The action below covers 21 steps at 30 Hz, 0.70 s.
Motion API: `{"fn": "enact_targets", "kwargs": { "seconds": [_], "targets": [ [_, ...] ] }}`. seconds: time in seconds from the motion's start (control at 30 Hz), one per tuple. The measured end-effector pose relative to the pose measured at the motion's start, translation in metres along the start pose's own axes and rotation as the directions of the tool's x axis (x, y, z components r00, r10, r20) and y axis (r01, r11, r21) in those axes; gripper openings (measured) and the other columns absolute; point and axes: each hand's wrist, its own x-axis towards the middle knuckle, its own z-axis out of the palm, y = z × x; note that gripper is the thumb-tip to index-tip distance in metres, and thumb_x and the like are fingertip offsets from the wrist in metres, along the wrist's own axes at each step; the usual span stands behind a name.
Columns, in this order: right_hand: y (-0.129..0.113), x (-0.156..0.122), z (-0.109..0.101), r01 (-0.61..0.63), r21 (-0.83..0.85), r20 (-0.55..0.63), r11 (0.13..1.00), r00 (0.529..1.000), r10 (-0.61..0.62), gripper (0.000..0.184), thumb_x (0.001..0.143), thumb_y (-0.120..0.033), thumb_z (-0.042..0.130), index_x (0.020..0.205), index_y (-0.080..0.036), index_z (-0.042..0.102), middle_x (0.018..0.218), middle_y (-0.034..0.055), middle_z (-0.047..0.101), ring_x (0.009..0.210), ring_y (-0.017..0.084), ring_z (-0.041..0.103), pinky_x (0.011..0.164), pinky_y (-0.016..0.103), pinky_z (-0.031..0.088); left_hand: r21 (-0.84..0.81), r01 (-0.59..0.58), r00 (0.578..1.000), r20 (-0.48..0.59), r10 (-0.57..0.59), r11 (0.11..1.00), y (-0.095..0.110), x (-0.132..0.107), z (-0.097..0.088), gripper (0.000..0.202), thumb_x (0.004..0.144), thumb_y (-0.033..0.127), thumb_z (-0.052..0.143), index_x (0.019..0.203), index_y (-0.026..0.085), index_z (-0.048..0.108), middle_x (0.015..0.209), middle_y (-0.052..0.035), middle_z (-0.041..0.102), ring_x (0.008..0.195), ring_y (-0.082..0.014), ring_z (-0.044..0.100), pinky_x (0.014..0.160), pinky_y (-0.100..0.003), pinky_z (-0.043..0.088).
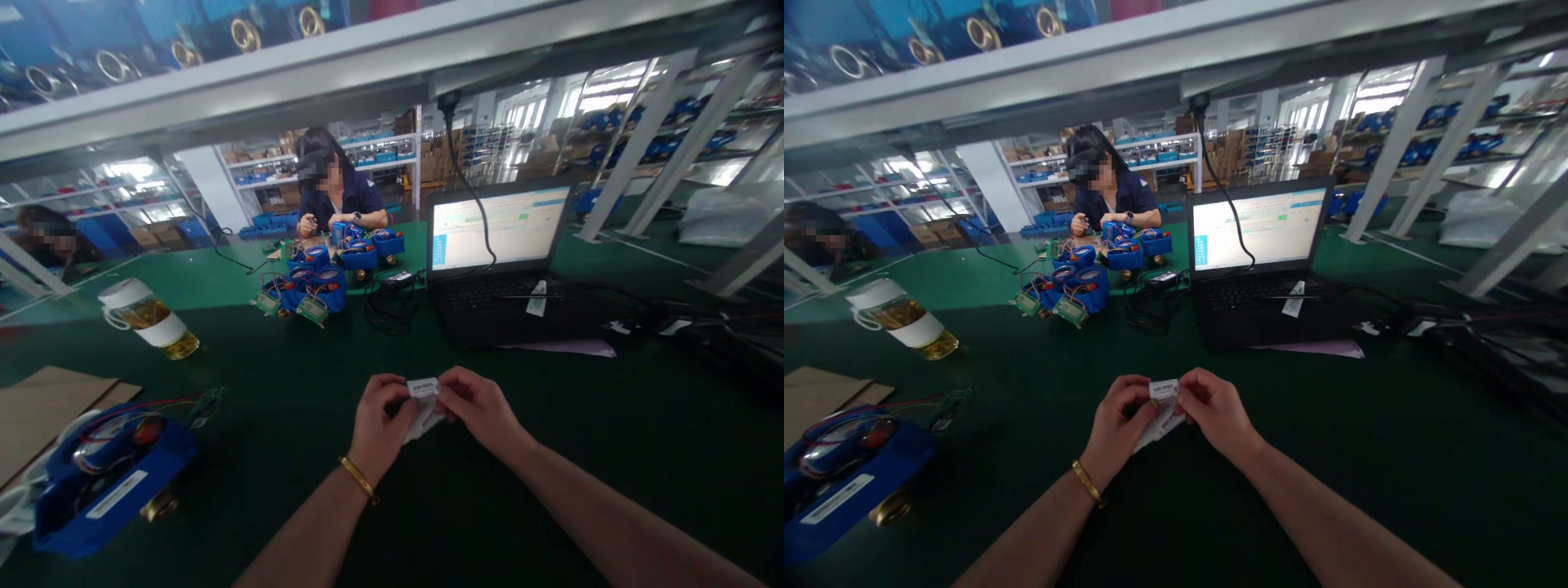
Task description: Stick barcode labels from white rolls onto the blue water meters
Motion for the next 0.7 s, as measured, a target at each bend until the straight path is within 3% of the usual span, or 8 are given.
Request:
{"fn": "enact_targets", "kwargs": {
  "seconds": [0.17,0.33,0.43,0.57,0.63,0.7],
  "targets": [
    [0.0022,-0.0019,0.0005,0.102,-0.091,-0.062,0.991,0.992,-0.108,0.018,0.078,-0.037,0.058,0.077,-0.019,0.056,0.069,0.0015,0.059,0.061,0.017,0.056,0.055,0.026,0.047,-0.007,-0.028,0.994,-0.108,0.028,1.0,-0.0005,-0.0006,-0.0005,0.01,0.072,0.018,0.059,0.078,0.017,0.067,0.084,-0.0032,0.053,0.072,-0.0125,0.052,0.064,-0.025,0.045],
    [0.005,-0.0029,0.0008,0.166,-0.184,-0.043,0.969,0.983,-0.177,0.013,0.079,-0.032,0.057,0.079,-0.019,0.058,0.074,0.0019,0.058,0.065,0.017,0.056,0.056,0.026,0.046,-0.397,0.161,0.987,0.055,-0.152,0.903,0.0008,-0.0012,0.0021,0.016,0.074,0.027,0.058,0.081,0.014,0.065,0.064,0.001,0.059,0.052,-0.0077,0.048,0.052,-0.021,0.04],
    [0.0009,-0.0024,0.0021,0.103,-0.058,-0.054,0.993,0.993,-0.106,0.024,0.078,-0.042,0.06,0.083,-0.019,0.056,0.075,0.0027,0.059,0.066,0.018,0.056,0.056,0.025,0.046,-0.452,0.153,0.987,0.032,-0.156,0.879,0.0012,-0.0015,0.0032,0.014,0.072,0.026,0.061,0.076,0.014,0.065,0.063,0.0003,0.062,0.056,-0.0094,0.053,0.056,-0.021,0.043],
    [-0.0038,-0.0012,0.0029,-0.074,0.032,0.01,0.997,0.997,0.074,0.046,0.079,-0.063,0.051,0.077,-0.017,0.057,0.064,0.0031,0.058,0.057,0.017,0.054,0.047,0.023,0.04,-0.27,-0.01,0.995,-0.098,-0.017,0.963,0.0026,-0.0046,0.0021,0.01,0.073,0.023,0.059,0.076,0.017,0.067,0.076,-0.003,0.066,0.068,-0.0141,0.058,0.063,-0.025,0.046],
    [-0.0013,-0.0003,0.0031,-0.098,0.015,0.054,0.995,0.994,0.097,0.052,0.078,-0.066,0.049,0.069,-0.016,0.058,0.061,0.003,0.057,0.053,0.016,0.052,0.046,0.023,0.038,-0.094,-0.095,0.982,-0.174,0.077,0.991,0.0028,-0.006,0.0019,0.01,0.073,0.017,0.057,0.072,0.018,0.067,0.073,-0.0032,0.065,0.068,-0.015,0.058,0.062,-0.025,0.046],
    [0.0041,0.0011,0.003,-0.076,0.022,0.071,0.997,0.995,0.075,0.05,0.077,-0.065,0.052,0.068,-0.017,0.058,0.061,0.0026,0.057,0.053,0.016,0.051,0.047,0.023,0.039,0.014,-0.171,0.968,-0.184,0.17,0.985,0.0015,-0.0064,0.003,0.015,0.073,0.012,0.055,0.071,0.019,0.068,0.072,-0.0039,0.065,0.069,-0.0156,0.059,0.064,-0.026,0.046]
  ]
}}
